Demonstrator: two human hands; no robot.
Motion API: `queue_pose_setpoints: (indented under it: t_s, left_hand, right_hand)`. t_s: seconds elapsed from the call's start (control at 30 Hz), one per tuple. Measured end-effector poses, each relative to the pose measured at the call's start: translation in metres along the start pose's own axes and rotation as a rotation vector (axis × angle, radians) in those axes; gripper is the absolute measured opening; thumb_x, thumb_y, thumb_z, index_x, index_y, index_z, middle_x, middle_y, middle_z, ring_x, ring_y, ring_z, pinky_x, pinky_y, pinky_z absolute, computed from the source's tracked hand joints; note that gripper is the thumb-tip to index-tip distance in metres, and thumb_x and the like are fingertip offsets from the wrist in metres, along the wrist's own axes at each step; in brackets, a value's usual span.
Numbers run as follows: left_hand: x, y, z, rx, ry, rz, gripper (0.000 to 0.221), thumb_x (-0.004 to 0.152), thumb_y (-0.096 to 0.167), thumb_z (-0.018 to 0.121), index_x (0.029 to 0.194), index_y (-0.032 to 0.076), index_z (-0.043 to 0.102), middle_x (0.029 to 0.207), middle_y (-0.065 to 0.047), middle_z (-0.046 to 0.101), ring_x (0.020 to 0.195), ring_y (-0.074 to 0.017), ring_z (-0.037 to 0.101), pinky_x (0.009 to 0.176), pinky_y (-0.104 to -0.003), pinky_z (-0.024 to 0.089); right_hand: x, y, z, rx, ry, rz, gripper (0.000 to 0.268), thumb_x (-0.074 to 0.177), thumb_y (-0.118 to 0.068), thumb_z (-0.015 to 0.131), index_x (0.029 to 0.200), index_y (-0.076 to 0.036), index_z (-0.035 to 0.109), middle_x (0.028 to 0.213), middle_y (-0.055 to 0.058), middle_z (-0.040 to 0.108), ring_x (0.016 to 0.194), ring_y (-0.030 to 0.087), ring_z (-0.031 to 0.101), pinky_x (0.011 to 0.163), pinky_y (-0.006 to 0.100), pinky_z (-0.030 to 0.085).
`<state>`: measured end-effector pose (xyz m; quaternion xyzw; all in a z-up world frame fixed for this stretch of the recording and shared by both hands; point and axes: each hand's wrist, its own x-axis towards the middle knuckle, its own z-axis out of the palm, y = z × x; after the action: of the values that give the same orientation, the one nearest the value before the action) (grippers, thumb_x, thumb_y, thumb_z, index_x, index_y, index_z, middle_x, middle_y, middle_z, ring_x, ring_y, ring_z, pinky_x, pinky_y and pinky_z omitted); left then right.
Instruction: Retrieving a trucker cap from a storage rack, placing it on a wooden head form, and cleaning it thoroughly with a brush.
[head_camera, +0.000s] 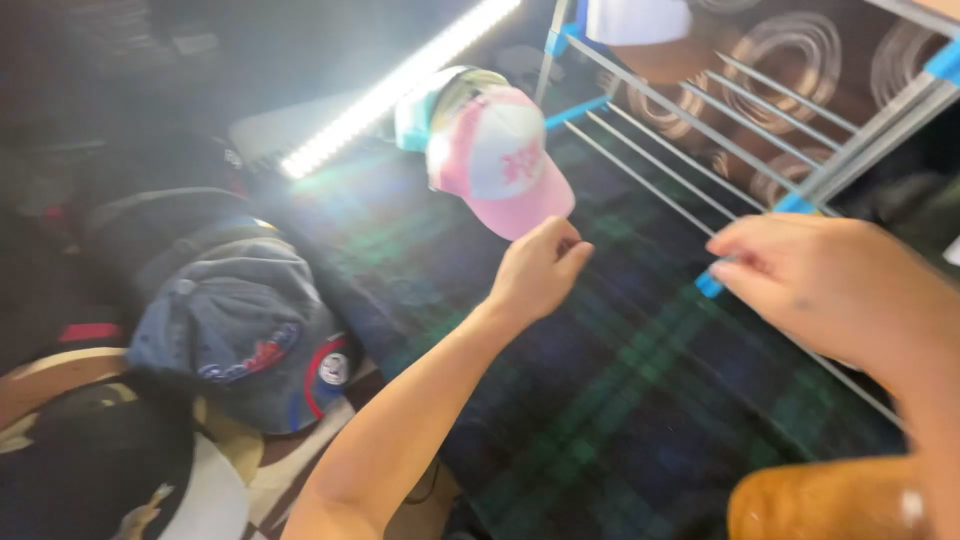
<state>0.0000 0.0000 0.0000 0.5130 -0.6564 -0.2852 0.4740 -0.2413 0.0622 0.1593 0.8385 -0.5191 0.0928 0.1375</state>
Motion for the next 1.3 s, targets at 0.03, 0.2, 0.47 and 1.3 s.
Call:
queue_pose_setpoints:
  t_s: [0.03,0.2,0.47,1.3]
  left_hand:
    - [0.01,-0.025,-0.011,0.0,0.022,0.001,0.027,0.095,0.037,0.062,0.106,0.013,0.066,0.094,-0.018,0.073,0.103,-0.0428,0.07,0.087,-0.055,0.053]
    - [0.049,-0.092,-0.08,0.066,0.232,-0.167,0.044,0.095,0.032,0.062,0.135,0.017,0.055,0.122,-0.015,0.064,0.11,-0.0364,0.069,0.094,-0.05,0.055]
    - [0.11,-0.112,-0.107,0.184,0.089,-0.238,0.075,0.093,0.046,0.068,0.157,0.021,0.037,0.148,-0.019,0.05,0.137,-0.0451,0.051,0.112,-0.058,0.044]
    - [0.103,-0.063,-0.135,0.022,-0.194,-0.481,0.083,0.074,0.052,0.067,0.151,0.024,0.05,0.166,-0.008,0.031,0.152,-0.0238,0.033,0.119,-0.044,0.032]
  right_hand:
    - [0.026,-0.015,0.02,-0.004,0.009,-0.019,0.021,0.089,-0.041,0.068,0.106,-0.029,0.074,0.098,-0.007,0.078,0.1,0.016,0.073,0.087,0.034,0.058]
    - [0.145,-0.054,0.134,0.215,0.091,-0.218,0.035,0.088,-0.031,0.069,0.119,-0.014,0.073,0.114,0.012,0.073,0.114,0.032,0.068,0.098,0.042,0.052]
    - [0.285,-0.07,0.226,0.272,0.251,-0.256,0.049,0.09,-0.013,0.053,0.137,-0.014,0.064,0.133,0.013,0.067,0.129,0.03,0.06,0.109,0.041,0.046]
    - [0.276,-0.089,0.085,0.112,-0.33,-0.031,0.021,0.081,-0.022,0.056,0.09,-0.021,0.075,0.081,0.005,0.075,0.082,0.028,0.068,0.072,0.041,0.051]
